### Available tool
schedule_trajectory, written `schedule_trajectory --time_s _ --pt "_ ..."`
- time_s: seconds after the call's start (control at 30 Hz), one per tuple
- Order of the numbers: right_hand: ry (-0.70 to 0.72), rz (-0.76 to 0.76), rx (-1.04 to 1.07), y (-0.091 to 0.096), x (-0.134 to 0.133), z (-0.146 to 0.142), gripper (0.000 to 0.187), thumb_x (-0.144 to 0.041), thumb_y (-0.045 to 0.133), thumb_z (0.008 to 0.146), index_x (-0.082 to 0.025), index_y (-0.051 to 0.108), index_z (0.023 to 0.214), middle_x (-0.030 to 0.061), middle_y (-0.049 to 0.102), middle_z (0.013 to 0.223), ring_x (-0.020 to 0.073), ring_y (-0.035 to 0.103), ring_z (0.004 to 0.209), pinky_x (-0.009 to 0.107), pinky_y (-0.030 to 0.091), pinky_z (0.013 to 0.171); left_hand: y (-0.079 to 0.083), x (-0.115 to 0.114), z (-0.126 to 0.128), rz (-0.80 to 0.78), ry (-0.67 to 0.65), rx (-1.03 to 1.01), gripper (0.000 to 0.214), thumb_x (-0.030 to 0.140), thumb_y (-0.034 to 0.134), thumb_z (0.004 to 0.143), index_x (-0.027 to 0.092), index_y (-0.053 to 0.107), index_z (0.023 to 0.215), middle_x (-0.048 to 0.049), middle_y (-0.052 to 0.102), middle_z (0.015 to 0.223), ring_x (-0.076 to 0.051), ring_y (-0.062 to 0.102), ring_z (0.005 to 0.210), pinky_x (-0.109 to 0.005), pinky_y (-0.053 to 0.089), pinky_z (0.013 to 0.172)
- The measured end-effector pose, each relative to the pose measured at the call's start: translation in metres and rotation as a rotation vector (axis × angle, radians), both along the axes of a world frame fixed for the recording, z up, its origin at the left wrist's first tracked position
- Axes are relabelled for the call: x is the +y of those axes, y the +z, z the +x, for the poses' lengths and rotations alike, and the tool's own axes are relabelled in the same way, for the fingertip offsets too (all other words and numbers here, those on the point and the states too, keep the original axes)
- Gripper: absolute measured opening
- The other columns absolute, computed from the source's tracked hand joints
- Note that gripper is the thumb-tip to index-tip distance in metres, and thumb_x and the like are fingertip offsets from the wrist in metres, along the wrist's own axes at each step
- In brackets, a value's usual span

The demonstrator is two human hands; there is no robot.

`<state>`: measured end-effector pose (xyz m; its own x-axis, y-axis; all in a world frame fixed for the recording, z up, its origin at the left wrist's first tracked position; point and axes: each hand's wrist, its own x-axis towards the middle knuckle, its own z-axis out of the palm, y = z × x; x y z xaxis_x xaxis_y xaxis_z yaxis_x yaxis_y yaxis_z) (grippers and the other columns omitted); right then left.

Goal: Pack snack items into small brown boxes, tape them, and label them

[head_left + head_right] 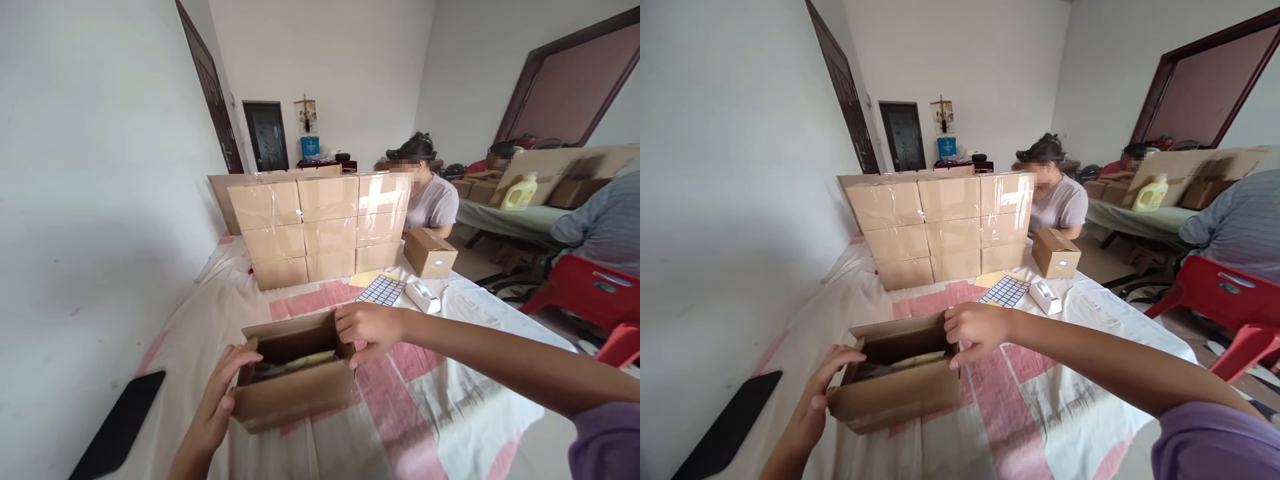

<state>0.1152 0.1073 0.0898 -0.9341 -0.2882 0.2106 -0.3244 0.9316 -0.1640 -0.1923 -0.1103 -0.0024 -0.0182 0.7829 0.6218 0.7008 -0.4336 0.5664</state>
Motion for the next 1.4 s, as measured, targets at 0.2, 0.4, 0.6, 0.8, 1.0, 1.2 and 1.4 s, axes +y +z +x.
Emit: schedule_trajectory --time_s 0.2,0.4,0.6,0.8,1.0,1.2,1.4 --pt "-0.037 -0.212 0.072 -0.009 -0.004 -0.005 0.055 -0.061 0.030 0.107 -0.023 0.045 0.070 0.0074 0.055 0.073 0.0213 0.051 0.080 0.037 0.045 0.077 -0.027 -0.007 0.026 0.200 0.135 -0.254 0.054 0.073 0.040 0.095 0.027 0.068 0.100 -0.0083 0.061 0.102 -0.028 0.057 0.097 -0.041 0.048 0.083" --pt "-0.122 -0.312 0.175 -0.018 -0.013 -0.018 0.055 -0.054 0.023 0.110 -0.023 0.038 0.067 0.0050 0.051 0.072 0.0191 0.049 0.078 0.038 0.046 0.083 -0.039 -0.016 0.045 0.307 0.317 -0.378 0.041 0.065 0.048 0.095 0.027 0.062 0.101 -0.0071 0.057 0.106 -0.029 0.056 0.102 -0.041 0.048 0.084" --pt "-0.187 -0.453 0.125 -0.024 -0.022 -0.029 0.051 -0.053 0.039 0.108 -0.018 0.057 0.076 0.0089 0.062 0.090 0.0203 0.057 0.094 0.040 0.048 0.093 -0.040 -0.024 0.048 0.151 0.333 -0.354 0.045 0.059 0.055 0.094 0.030 0.066 0.127 -0.0090 0.068 0.119 -0.032 0.059 0.116 -0.048 0.049 0.099" --pt "-0.243 -0.714 0.214 -0.032 -0.030 -0.024 0.042 -0.054 0.064 0.098 -0.019 0.065 0.122 0.0158 0.063 0.133 0.0252 0.058 0.129 0.045 0.045 0.110 -0.047 -0.028 0.048 0.023 0.313 -0.350 0.057 0.063 0.063 0.088 0.027 0.069 0.132 -0.0119 0.074 0.121 -0.035 0.061 0.120 -0.056 0.052 0.102" --pt "-0.328 -0.853 0.201 -0.035 -0.042 -0.011 0.044 -0.049 0.045 0.108 -0.025 0.061 0.141 0.0118 0.053 0.156 0.0237 0.044 0.149 0.049 0.032 0.125 -0.050 -0.029 0.054 0.019 0.342 -0.434 0.062 0.062 0.054 0.095 0.026 0.057 0.146 -0.0123 0.073 0.123 -0.035 0.060 0.128 -0.058 0.047 0.110" --pt "-0.353 -1.167 0.044 -0.052 -0.036 -0.021 0.053 -0.056 0.066 0.096 -0.027 0.064 0.141 0.0120 0.053 0.157 0.0300 0.055 0.141 0.050 0.047 0.115 -0.058 -0.026 0.067 0.013 0.377 -0.671 0.064 0.060 0.055 0.096 0.025 0.050 0.149 -0.0115 0.072 0.127 -0.031 0.063 0.128 -0.055 0.039 0.119" --pt "-0.579 -1.122 0.604 -0.072 -0.029 -0.038 0.037 -0.052 0.063 0.097 -0.021 0.069 0.116 0.0132 0.069 0.125 0.0279 0.067 0.117 0.051 0.050 0.107 -0.056 -0.021 0.082 0.073 0.407 -0.919 0.075 0.058 0.064 0.093 0.031 0.037 0.157 -0.0098 0.067 0.140 -0.028 0.056 0.139 -0.053 0.034 0.125"
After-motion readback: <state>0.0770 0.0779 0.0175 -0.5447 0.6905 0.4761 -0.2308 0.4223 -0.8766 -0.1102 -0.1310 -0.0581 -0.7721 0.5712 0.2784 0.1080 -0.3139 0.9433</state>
